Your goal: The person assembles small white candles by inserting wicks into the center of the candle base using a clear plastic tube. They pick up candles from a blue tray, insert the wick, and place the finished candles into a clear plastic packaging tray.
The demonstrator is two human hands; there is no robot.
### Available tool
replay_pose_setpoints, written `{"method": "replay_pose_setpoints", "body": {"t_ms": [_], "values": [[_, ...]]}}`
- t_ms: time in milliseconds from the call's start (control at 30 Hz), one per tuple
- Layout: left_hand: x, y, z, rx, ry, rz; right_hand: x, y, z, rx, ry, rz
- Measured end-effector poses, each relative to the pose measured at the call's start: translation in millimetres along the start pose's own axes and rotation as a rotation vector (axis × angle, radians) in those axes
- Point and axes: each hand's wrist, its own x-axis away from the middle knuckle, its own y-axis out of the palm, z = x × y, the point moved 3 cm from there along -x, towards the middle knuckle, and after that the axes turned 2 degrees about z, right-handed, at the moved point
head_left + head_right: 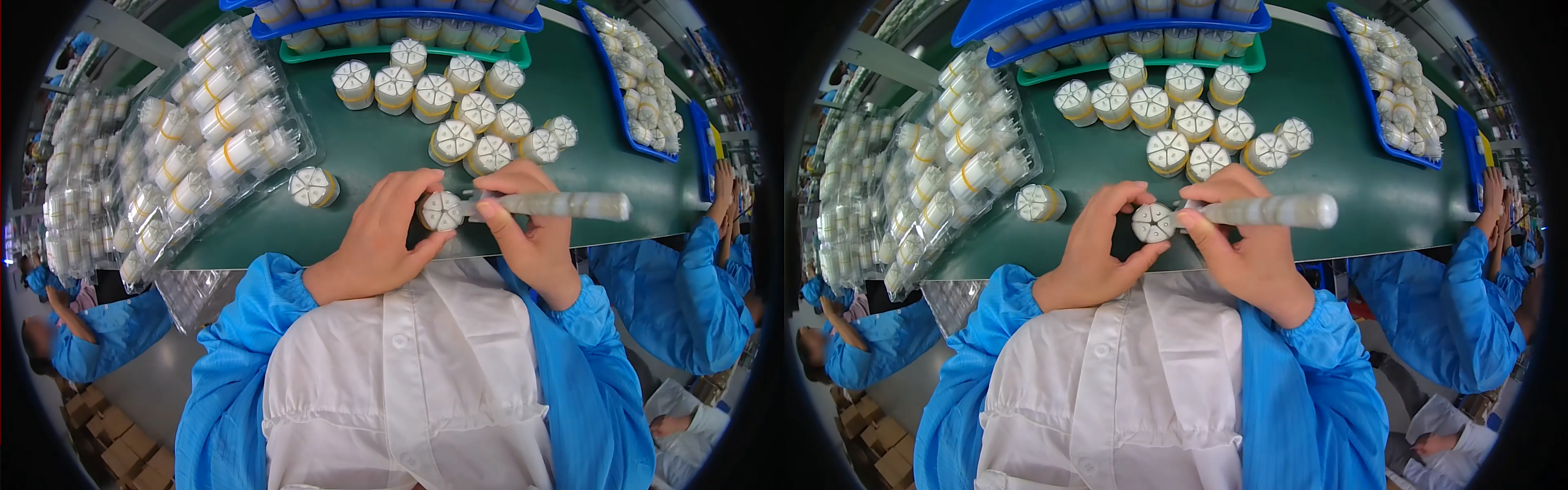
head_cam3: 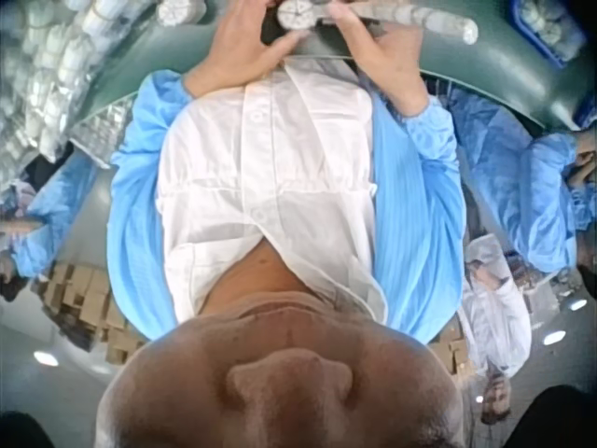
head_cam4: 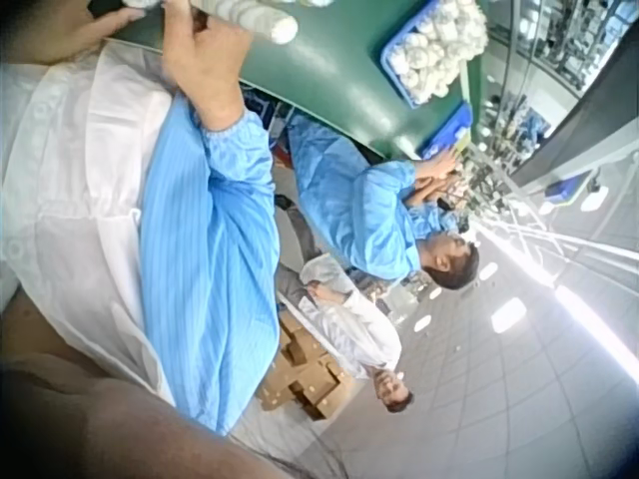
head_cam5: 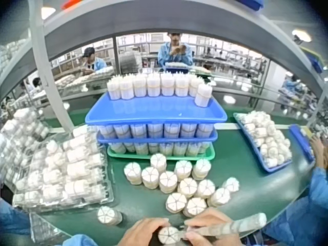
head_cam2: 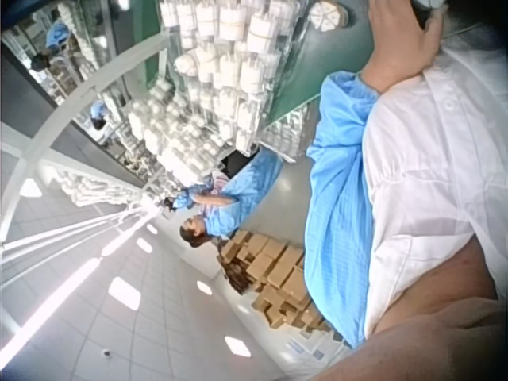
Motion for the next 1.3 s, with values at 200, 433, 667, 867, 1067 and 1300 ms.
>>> {"method": "replay_pose_setpoints", "body": {"t_ms": [200,433,667,867,1067,1300], "values": [[-0.5,-3.6,0.0,0.028,0.086,-0.043,-3.2,1.1,0.6,-0.033,0.058,-0.045],[-4.1,-3.1,4.3,-0.102,0.069,0.021,-5.6,4.1,-2.5,-0.031,0.074,-0.080],[-2.6,-5.4,2.1,-0.048,0.133,-0.040,-10.2,-1.2,0.2,-0.007,-0.031,-0.016],[-1.5,-5.8,0.3,-0.044,0.152,-0.043,-12.8,2.2,-1.8,-0.021,0.058,-0.106],[-3.9,-2.4,1.0,-0.134,0.157,-0.007,-10.7,4.1,-2.1,-0.010,0.068,-0.108],[36.4,-50.6,6.4,-0.166,0.132,-0.065,-1.8,-3.0,-9.3,-0.035,0.004,-0.046]]}}
